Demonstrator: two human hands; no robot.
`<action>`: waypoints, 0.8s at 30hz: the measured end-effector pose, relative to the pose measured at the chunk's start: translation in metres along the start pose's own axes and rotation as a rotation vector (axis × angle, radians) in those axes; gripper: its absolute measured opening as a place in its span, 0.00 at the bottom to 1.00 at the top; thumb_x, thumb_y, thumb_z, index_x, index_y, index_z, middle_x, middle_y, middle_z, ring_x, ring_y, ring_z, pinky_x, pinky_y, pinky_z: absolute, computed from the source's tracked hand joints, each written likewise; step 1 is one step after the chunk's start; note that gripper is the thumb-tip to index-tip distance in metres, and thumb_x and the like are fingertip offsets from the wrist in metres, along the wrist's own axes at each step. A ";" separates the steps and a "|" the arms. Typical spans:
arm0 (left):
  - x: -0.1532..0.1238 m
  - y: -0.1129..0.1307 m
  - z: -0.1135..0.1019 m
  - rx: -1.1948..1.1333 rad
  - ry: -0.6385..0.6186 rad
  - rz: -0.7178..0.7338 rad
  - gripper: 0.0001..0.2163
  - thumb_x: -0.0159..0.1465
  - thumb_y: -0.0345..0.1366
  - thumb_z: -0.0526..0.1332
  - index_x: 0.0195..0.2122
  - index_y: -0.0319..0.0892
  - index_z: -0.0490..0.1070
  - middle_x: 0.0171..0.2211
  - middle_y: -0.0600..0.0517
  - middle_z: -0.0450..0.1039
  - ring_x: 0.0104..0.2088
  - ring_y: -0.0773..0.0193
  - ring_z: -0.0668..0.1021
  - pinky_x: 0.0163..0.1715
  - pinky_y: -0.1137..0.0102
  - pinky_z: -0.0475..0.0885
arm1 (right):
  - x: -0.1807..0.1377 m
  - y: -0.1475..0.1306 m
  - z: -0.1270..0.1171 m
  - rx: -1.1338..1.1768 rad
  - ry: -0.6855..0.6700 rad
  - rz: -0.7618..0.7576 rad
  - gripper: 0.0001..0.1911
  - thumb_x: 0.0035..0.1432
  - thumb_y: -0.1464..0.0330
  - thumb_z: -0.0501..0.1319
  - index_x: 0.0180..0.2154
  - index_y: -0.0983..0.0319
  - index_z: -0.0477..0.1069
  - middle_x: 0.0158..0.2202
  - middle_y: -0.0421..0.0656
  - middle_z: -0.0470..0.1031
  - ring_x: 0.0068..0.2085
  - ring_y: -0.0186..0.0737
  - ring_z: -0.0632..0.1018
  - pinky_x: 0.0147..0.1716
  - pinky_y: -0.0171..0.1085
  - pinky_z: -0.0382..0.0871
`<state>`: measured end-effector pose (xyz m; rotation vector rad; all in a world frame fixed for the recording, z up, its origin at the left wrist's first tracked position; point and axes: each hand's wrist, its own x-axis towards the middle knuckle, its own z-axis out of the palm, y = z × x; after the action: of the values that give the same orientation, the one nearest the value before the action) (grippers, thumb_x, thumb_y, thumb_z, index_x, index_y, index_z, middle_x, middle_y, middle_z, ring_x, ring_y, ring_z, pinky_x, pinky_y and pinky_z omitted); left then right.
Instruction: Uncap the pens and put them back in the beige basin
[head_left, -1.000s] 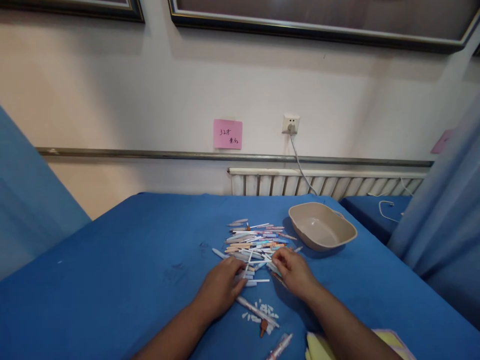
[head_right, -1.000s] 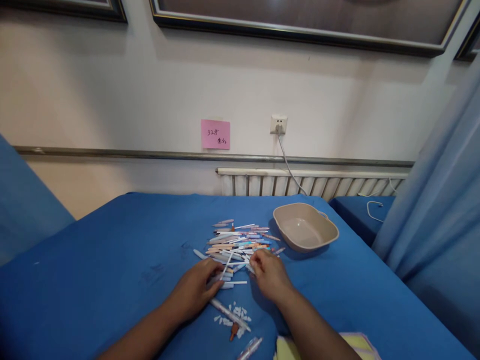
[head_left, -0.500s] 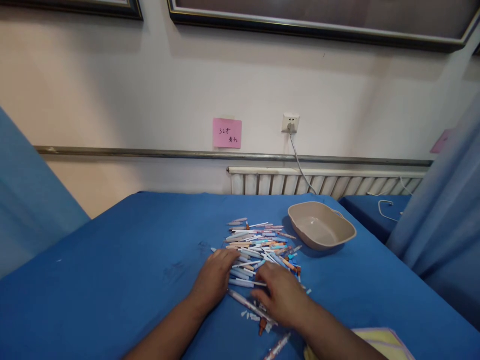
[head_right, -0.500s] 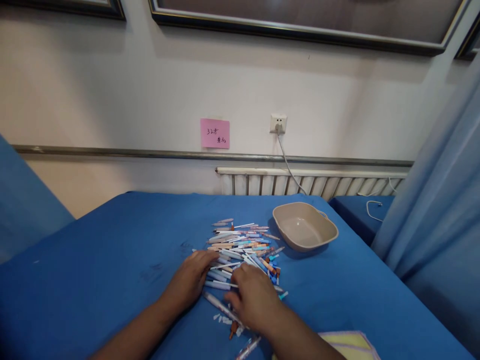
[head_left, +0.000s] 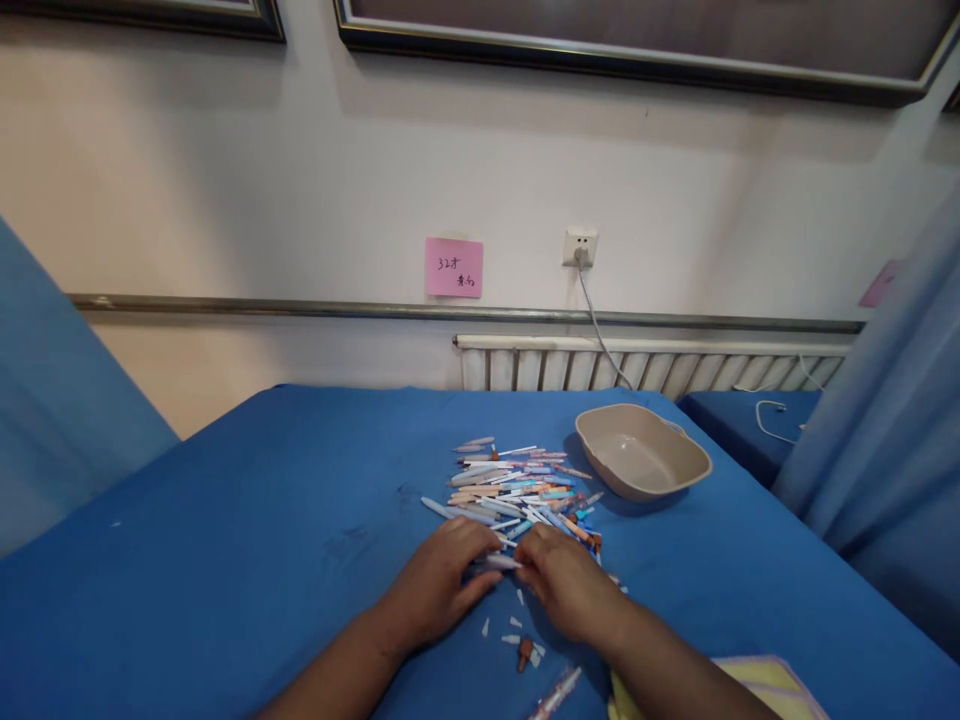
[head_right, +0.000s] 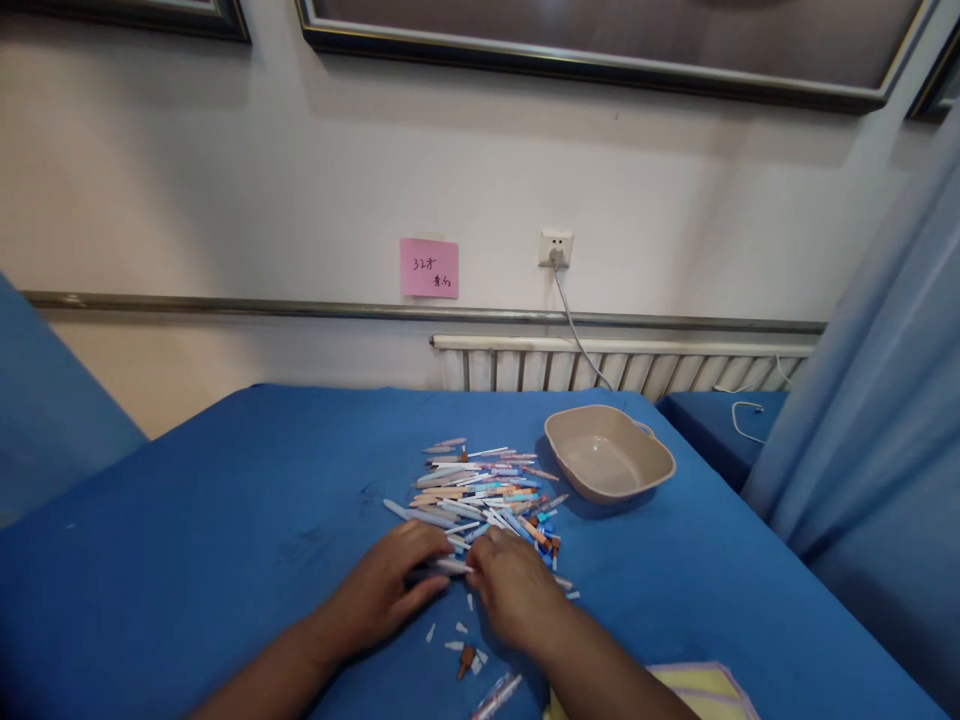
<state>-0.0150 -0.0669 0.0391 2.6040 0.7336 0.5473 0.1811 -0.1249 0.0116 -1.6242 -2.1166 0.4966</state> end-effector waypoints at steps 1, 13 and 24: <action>0.001 0.001 0.000 0.013 -0.013 -0.006 0.07 0.65 0.40 0.55 0.38 0.43 0.69 0.37 0.50 0.72 0.39 0.60 0.72 0.41 0.67 0.66 | 0.001 0.001 0.000 0.029 0.011 0.000 0.05 0.58 0.71 0.55 0.37 0.60 0.68 0.38 0.42 0.71 0.41 0.38 0.71 0.38 0.32 0.59; -0.002 0.001 0.001 0.010 0.077 -0.040 0.17 0.63 0.42 0.59 0.51 0.45 0.64 0.48 0.47 0.71 0.48 0.56 0.71 0.49 0.64 0.64 | -0.004 -0.008 -0.006 0.013 0.042 -0.077 0.07 0.58 0.75 0.53 0.37 0.61 0.66 0.40 0.43 0.68 0.42 0.38 0.71 0.39 0.33 0.60; -0.001 0.005 0.002 0.032 0.027 -0.011 0.14 0.65 0.38 0.55 0.51 0.45 0.64 0.48 0.47 0.70 0.48 0.56 0.70 0.49 0.63 0.65 | -0.002 -0.009 -0.009 -0.006 0.051 -0.076 0.07 0.59 0.75 0.52 0.37 0.62 0.65 0.39 0.44 0.67 0.41 0.38 0.70 0.39 0.34 0.60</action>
<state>-0.0126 -0.0719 0.0390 2.6248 0.7704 0.5739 0.1789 -0.1289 0.0236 -1.5371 -2.1352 0.4211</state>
